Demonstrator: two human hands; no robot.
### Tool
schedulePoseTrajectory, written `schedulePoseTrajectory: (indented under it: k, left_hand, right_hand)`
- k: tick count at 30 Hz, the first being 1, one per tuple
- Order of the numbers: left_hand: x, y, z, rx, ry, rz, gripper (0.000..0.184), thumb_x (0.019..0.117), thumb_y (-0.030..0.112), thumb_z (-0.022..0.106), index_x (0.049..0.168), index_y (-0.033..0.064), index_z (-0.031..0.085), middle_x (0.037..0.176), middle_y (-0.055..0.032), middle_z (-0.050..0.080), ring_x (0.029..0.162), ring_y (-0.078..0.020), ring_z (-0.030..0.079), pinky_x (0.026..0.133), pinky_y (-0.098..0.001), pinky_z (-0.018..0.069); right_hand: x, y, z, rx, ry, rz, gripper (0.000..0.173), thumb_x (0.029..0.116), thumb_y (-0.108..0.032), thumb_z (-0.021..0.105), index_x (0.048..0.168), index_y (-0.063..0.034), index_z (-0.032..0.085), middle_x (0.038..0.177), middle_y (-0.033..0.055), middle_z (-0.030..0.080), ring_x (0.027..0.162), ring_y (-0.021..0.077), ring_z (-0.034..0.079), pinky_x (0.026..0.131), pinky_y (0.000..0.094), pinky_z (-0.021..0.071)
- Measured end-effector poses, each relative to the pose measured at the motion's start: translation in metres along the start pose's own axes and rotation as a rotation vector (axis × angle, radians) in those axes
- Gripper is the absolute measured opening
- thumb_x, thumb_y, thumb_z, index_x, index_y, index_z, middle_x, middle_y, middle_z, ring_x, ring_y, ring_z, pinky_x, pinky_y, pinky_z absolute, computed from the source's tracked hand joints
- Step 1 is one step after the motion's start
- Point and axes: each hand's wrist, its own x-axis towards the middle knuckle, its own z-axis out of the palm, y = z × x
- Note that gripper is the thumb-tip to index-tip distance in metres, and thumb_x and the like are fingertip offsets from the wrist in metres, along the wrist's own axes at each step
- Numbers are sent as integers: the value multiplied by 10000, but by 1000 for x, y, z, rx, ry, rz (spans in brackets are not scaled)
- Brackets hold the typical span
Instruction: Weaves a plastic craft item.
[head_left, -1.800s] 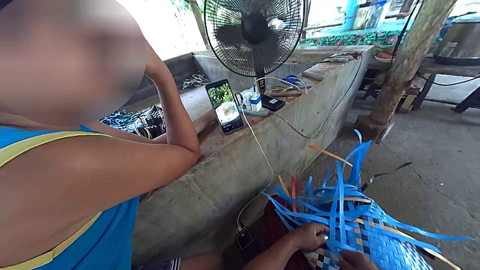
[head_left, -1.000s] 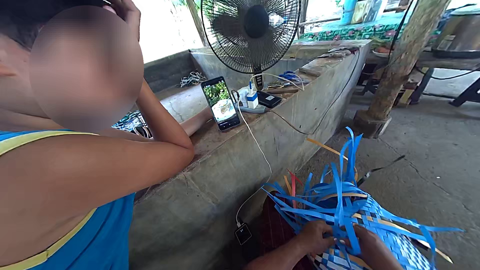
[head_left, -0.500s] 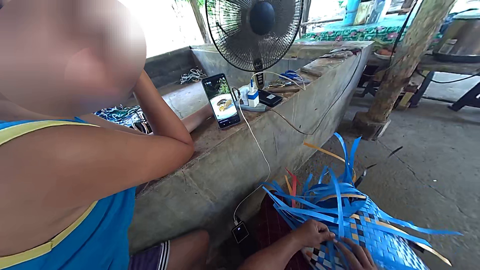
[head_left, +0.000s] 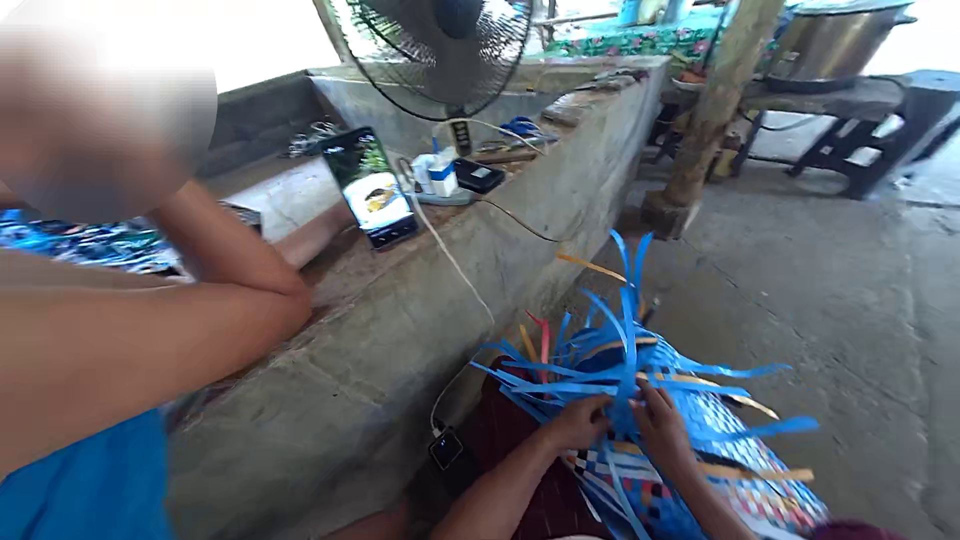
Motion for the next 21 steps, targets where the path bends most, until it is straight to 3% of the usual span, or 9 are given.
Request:
schedulePoseTrajectory:
  k: [2,4,6,8,10,13,14,17,21]
  left_hand:
    - [2,0,2,-51,2,-24,365,1041,81,526,1373,-68,548,1097,-228,651,962,-283,638,910,-451,523]
    - [7,4,6,-124,25,-144,290,1056,119,499,1251,-66,607,1131,-206,652,999,-245,629,924,-428,508]
    - [13,7,7,-94,26,-252,388,1087,245,480,1225,-85,629,1161,-240,653,1044,-288,628,957,-476,486]
    - [16,7,9,-2,-12,-273,468,1076,373,515,1105,-77,639,1011,-203,640,911,-264,610,868,-469,500]
    - [17,14,4,43,-71,-283,445,1075,340,531,1143,-84,644,1059,-219,660,965,-275,639,920,-470,508]
    - [20,9,4,20,-82,-251,371,1076,267,530,1159,-71,658,1088,-204,674,989,-243,653,939,-432,517]
    - [21,6,5,-4,-83,-238,359,1074,263,533,1153,-63,660,1077,-187,676,974,-220,647,931,-413,513]
    - [18,7,3,-76,-121,-185,326,1073,253,539,1168,-35,659,1046,-118,679,911,-120,638,877,-328,530]
    - [13,9,4,-23,-108,-118,312,1057,250,573,1164,-15,698,1075,-121,713,966,-129,659,936,-349,518]
  right_hand:
    - [-14,4,-5,25,19,-59,192,964,-68,635,1020,105,695,975,217,660,784,243,650,721,383,574]
    - [-34,12,-5,-9,32,-200,130,910,-51,668,892,61,732,917,187,695,844,261,688,789,403,596]
    - [-49,27,-1,-85,25,-374,140,854,-42,648,890,14,771,930,162,732,926,330,699,860,479,580]
    - [-57,38,-4,-121,-8,-482,196,875,-17,620,970,-20,792,980,143,745,957,339,696,874,486,575]
    - [-59,40,-16,-169,-45,-500,293,935,9,545,1088,-57,786,1095,126,749,1032,329,692,928,481,557]
    - [-53,38,-32,-260,-67,-415,335,962,-12,526,1227,-69,723,1188,179,708,1083,403,662,931,575,523]
    - [-48,37,-34,-272,-72,-374,288,964,-63,578,1209,-75,730,1164,185,704,1077,415,650,930,589,514]
    - [-27,26,-31,-201,-49,-247,166,956,-135,661,974,-15,774,991,186,721,997,387,663,922,560,522]
    - [9,6,-28,-143,-204,24,143,963,-83,678,946,35,758,983,205,673,1006,376,616,938,537,489]
